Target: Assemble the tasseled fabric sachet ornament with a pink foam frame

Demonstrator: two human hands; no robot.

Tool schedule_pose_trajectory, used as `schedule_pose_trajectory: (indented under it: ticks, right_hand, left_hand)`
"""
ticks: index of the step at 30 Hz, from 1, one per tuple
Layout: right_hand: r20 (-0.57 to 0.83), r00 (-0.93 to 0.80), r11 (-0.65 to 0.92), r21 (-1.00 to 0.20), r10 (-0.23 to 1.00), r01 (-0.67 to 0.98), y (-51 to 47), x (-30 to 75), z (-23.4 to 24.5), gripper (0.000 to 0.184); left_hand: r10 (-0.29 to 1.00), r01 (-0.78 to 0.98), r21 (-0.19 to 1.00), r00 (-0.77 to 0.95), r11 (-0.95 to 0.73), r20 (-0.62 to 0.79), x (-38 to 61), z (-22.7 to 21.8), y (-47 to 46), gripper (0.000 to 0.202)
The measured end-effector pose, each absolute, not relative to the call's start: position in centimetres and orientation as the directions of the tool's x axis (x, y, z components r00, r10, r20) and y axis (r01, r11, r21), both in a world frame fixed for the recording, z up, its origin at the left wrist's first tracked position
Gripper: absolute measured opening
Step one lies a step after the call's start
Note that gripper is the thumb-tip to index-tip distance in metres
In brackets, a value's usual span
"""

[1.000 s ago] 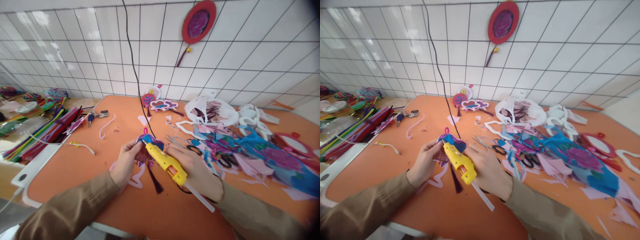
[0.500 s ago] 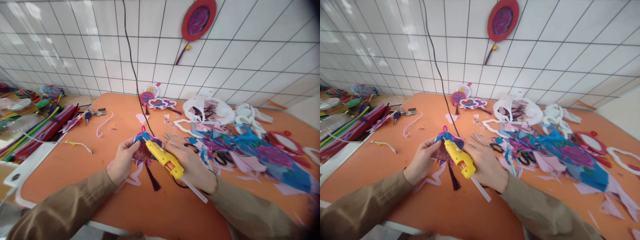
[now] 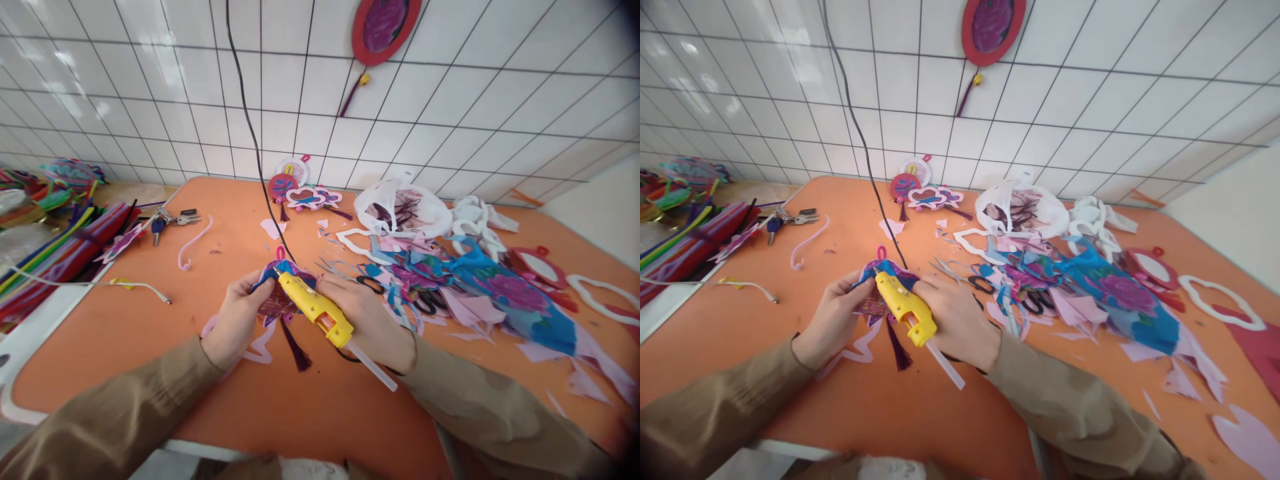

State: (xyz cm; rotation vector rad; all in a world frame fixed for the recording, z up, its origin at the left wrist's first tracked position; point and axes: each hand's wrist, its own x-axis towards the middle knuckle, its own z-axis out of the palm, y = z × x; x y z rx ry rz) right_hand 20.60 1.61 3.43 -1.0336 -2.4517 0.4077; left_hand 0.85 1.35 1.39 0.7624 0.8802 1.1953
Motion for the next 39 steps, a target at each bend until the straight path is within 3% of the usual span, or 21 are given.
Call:
schedule_pose_trajectory:
  ticks: [19, 39]
  right_hand:
    - [0.253, -0.591, 0.637, -0.426, 0.766, 0.643, 1.52, 20.82, 3.62, 0.01]
    - [0.251, -0.591, 0.635, -0.44, 0.766, 0.635, 1.43, 20.58, 3.61, 0.007]
  left_hand:
    - [0.98, -0.392, 0.898, 0.064, 0.2, -0.191, 0.45, 1.01, 1.55, 0.028]
    - [0.976, -0.422, 0.88, 0.116, 0.217, -0.185, 0.68, 1.22, 1.29, 0.025]
